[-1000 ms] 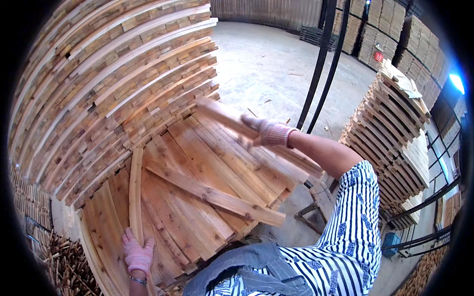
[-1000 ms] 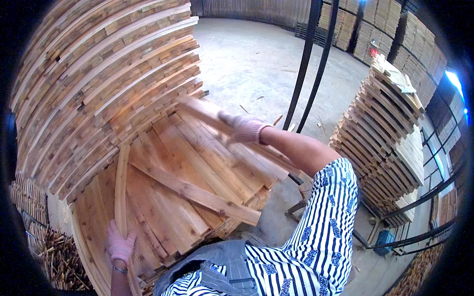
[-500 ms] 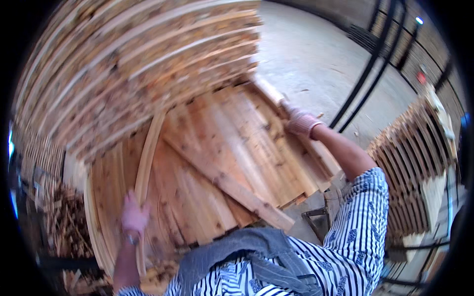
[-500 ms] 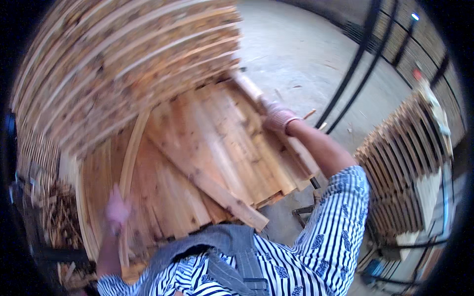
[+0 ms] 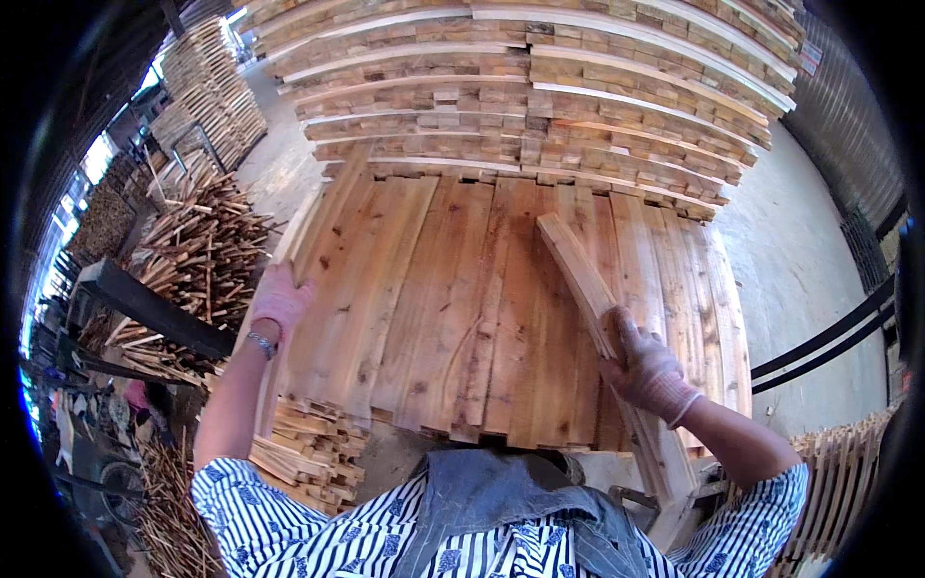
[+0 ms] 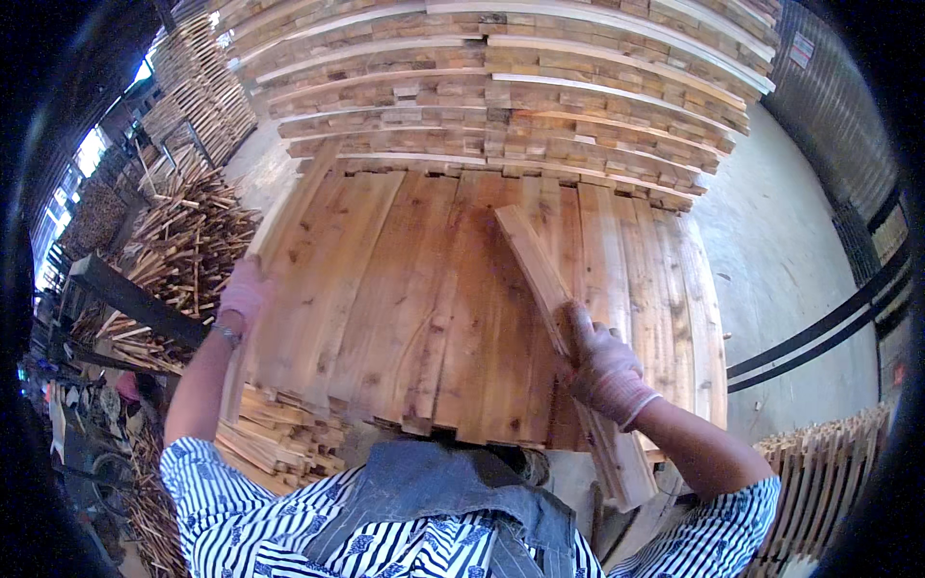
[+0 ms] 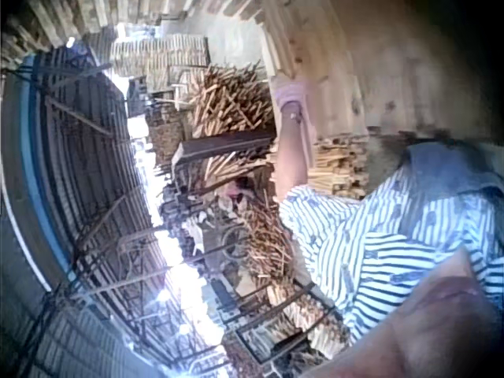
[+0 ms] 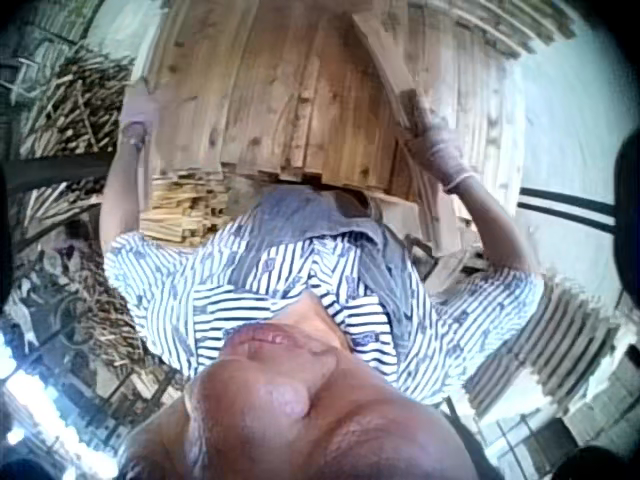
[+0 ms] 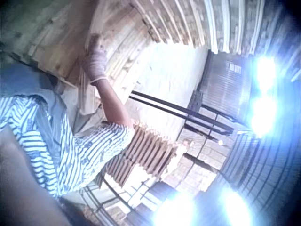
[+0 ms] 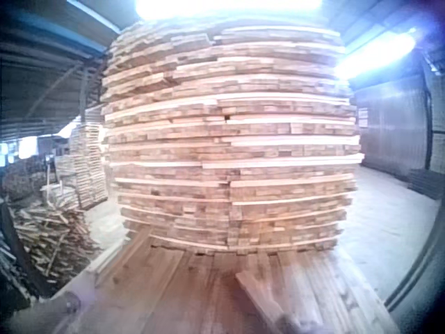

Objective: The person repeatedly picks up bundles of wooden planks from a pile on the floor and stacks them onto a large, organized stack. The person wears gloves and uses both hands to lift and arrange the wood pieces.

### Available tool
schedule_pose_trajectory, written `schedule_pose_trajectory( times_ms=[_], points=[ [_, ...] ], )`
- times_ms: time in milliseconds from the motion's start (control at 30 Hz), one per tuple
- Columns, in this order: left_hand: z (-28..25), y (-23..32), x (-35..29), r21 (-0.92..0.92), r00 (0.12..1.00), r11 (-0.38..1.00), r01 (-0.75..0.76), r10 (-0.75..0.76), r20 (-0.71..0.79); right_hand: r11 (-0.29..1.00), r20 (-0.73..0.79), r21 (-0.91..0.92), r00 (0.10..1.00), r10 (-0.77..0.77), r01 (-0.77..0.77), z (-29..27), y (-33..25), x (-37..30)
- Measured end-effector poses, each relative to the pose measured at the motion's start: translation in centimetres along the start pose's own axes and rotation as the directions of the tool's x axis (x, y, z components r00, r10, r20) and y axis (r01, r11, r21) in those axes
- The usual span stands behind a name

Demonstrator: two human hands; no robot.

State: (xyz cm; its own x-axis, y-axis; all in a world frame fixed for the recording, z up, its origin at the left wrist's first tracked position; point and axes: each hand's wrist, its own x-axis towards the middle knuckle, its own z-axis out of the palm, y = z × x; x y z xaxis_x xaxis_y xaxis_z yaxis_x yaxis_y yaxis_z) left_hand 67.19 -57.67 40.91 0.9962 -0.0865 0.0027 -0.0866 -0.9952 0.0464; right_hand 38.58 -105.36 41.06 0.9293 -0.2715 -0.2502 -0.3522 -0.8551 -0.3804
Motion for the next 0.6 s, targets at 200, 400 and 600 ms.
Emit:
schedule_pose_trajectory(
  times_ms=[200,400,600],
  points=[
    [-0.5,1.3,1.3,0.086,0.991,0.990,0.110,-0.116,0.069,0.962,0.062,-0.259,0.992,0.106,-0.087,0.2,-3.0,2.5],
    [4.2,-4.7,4.8,-0.072,0.987,0.997,0.013,-0.002,0.159,0.976,0.037,0.022,0.975,0.217,-0.218,-0.6,-3.2,2.2],
    [-1.6,-0.1,1.4,-0.096,0.957,0.995,-0.015,0.042,0.286,0.962,-0.174,0.274,0.984,0.031,0.018,-2.3,-2.1,-1.8]
  ],
)
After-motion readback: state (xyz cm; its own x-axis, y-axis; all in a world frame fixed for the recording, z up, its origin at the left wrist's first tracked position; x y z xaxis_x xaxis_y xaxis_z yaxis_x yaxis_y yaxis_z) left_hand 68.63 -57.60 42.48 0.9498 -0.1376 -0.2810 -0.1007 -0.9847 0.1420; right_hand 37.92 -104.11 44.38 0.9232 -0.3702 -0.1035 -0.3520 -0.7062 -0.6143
